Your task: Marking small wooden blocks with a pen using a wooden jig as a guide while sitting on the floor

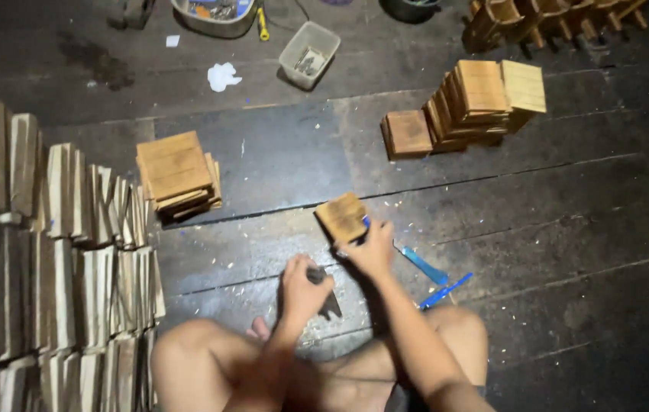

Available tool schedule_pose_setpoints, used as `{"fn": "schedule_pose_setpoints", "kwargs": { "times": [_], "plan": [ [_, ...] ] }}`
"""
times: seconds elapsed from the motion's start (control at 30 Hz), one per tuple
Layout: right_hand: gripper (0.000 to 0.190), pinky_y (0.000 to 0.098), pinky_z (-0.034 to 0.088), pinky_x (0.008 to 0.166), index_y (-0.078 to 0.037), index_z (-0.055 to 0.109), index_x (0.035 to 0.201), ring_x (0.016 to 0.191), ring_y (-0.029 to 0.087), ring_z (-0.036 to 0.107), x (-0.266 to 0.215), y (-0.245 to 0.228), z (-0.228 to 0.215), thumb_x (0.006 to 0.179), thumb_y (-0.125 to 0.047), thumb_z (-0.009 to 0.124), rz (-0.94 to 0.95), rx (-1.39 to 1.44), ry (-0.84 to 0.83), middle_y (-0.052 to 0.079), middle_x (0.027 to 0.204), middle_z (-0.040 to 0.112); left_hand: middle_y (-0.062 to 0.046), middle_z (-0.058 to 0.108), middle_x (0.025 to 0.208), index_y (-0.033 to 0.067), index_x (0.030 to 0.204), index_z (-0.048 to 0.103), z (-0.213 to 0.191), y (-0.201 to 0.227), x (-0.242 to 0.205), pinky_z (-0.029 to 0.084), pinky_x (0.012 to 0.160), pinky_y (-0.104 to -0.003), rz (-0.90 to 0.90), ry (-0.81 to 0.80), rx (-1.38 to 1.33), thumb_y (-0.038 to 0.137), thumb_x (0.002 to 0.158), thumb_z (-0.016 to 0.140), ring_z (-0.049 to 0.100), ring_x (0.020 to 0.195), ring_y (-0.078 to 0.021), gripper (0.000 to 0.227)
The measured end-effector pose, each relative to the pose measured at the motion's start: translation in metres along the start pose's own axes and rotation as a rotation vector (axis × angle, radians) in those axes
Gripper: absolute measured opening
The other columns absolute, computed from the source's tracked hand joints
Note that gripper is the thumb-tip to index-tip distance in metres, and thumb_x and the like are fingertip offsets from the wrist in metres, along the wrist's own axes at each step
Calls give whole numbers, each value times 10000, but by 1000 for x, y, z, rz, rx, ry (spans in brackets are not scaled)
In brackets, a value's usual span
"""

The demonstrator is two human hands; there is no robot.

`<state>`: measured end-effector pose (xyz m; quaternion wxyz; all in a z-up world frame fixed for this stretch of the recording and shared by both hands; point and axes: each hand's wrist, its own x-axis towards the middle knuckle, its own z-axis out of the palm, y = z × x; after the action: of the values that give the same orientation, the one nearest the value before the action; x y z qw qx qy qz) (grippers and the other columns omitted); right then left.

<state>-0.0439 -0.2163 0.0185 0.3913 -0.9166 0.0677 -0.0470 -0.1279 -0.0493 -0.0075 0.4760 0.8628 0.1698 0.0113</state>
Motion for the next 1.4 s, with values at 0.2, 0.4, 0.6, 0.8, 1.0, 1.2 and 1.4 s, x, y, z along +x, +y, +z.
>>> {"fn": "schedule_pose_setpoints", "kwargs": {
  "times": [0.2,0.4,0.6,0.8,1.0,1.2,1.4],
  "plan": [
    [868,536,586,910,-211,465,1384,1241,360,535,-54,8,75,705,-648,783,75,-471,-321,101,1234,452,-50,648,1238,165,872,636,-26,-11,19,562,943,-399,13,213,-96,242,585,829,684,1122,-329,355],
    [410,559,570,892,-133,510,1226,1197,373,554,-15,2,108,913,-336,679,166,-494,-301,153,1214,489,-93,666,1175,126,846,652,-28,7,10,585,917,-441,99,223,-170,221,567,832,700,1079,-386,346],
    [394,597,554,932,-147,487,1237,1221,378,554,-7,9,113,917,-282,674,157,-522,-336,150,1297,460,-66,676,1034,142,854,651,-25,2,17,601,849,-398,105,232,-163,315,605,873,728,983,-332,375],
    [509,594,546,919,-92,611,1186,1134,495,620,-18,13,68,869,-446,795,148,54,-147,210,1216,513,-83,702,901,152,844,681,-45,10,29,600,804,-420,25,205,-19,362,641,876,731,916,-353,352],
    [264,403,565,784,-35,729,1033,825,245,692,-70,45,68,806,-98,847,204,473,-211,166,861,729,-67,723,854,186,830,724,-5,28,65,619,789,-431,-8,39,116,413,630,814,744,922,-323,316],
    [395,513,551,900,-59,704,1161,1086,440,692,-25,58,95,825,-204,852,270,288,-129,233,1062,750,-196,694,1205,140,1233,680,-2,36,114,530,1022,-511,2,-217,98,446,795,772,643,1209,-415,542],
    [446,508,570,935,-188,616,1186,1111,388,703,8,71,133,911,-511,750,255,-25,-289,162,1093,748,-169,529,1425,108,1350,590,-11,-16,114,466,1144,-530,153,-365,358,180,711,809,558,1304,-445,679]
  ]
}}
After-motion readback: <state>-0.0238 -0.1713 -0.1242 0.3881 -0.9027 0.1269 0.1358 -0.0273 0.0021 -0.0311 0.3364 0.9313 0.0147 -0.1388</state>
